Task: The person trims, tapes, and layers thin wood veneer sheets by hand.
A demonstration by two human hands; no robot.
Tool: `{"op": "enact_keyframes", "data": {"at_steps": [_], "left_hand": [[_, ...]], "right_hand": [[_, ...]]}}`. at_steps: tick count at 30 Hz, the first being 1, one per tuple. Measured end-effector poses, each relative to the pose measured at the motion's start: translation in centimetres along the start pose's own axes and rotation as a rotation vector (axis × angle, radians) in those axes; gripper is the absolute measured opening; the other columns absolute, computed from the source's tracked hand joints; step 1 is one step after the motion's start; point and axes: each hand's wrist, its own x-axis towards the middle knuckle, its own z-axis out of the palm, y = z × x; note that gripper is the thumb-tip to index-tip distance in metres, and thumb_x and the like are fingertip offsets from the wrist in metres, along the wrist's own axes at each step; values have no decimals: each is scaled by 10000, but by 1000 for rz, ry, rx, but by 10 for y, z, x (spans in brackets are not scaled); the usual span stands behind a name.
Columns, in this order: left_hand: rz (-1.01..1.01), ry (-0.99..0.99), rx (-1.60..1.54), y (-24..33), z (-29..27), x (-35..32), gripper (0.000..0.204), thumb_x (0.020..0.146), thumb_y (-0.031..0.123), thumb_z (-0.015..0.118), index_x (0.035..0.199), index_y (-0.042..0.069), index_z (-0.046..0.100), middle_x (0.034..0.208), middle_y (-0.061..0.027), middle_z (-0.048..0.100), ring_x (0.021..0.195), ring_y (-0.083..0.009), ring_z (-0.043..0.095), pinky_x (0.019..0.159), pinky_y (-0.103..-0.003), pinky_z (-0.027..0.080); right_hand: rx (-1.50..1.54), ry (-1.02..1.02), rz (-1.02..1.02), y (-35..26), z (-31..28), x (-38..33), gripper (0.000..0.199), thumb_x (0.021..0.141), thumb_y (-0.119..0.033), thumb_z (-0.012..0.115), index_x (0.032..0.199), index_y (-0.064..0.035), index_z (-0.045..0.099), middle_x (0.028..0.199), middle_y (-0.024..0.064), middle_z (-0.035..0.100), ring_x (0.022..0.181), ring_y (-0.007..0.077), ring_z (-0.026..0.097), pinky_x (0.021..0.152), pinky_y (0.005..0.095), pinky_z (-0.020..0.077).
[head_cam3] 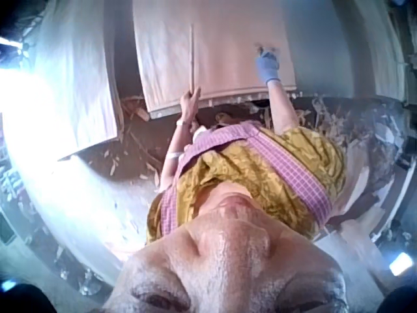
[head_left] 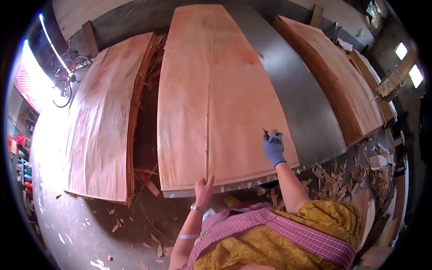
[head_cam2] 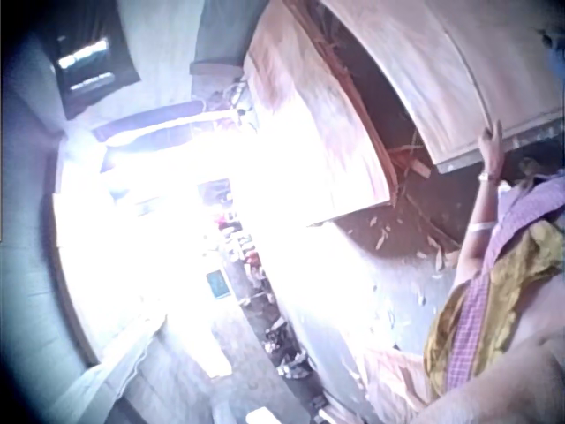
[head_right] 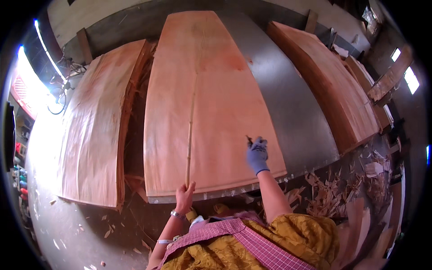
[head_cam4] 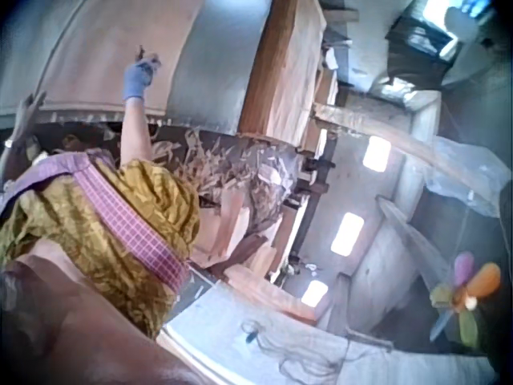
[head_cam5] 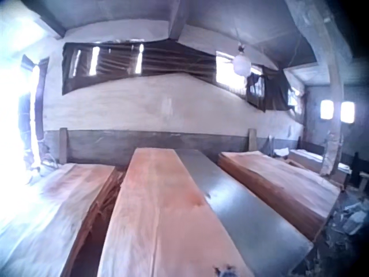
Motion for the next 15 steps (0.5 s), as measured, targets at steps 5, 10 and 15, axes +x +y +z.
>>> {"op": "enact_keyframes", "data": {"at_steps": [5,10,15], "left_hand": [[-34,-146,28,-25,-20,17,463,867,393,668,762,-56,625,544,-114,542,530,-153,533,520,-373,431],[-171,-206,-58,-36,-48,27,422,875,374,674,793,-38,628,581,-84,572,530,-150,544,497,-362,429],[-228,-287,-159,-26,-57,32,356,885,337,673,859,-14,616,594,-57,567,544,-155,566,493,-344,456]], "right_hand": [[-502,15,157,112,65,-1,361,933,-299,530,1147,-12,577,1274,238,538,1041,390,628,847,484,525],[-285,-130,127,49,40,-4,264,945,-288,498,1007,-55,605,1006,194,677,970,361,664,804,484,533],[-100,-71,-204,-75,5,-18,368,944,-374,461,929,-48,631,901,207,703,845,391,683,757,499,539]]}}
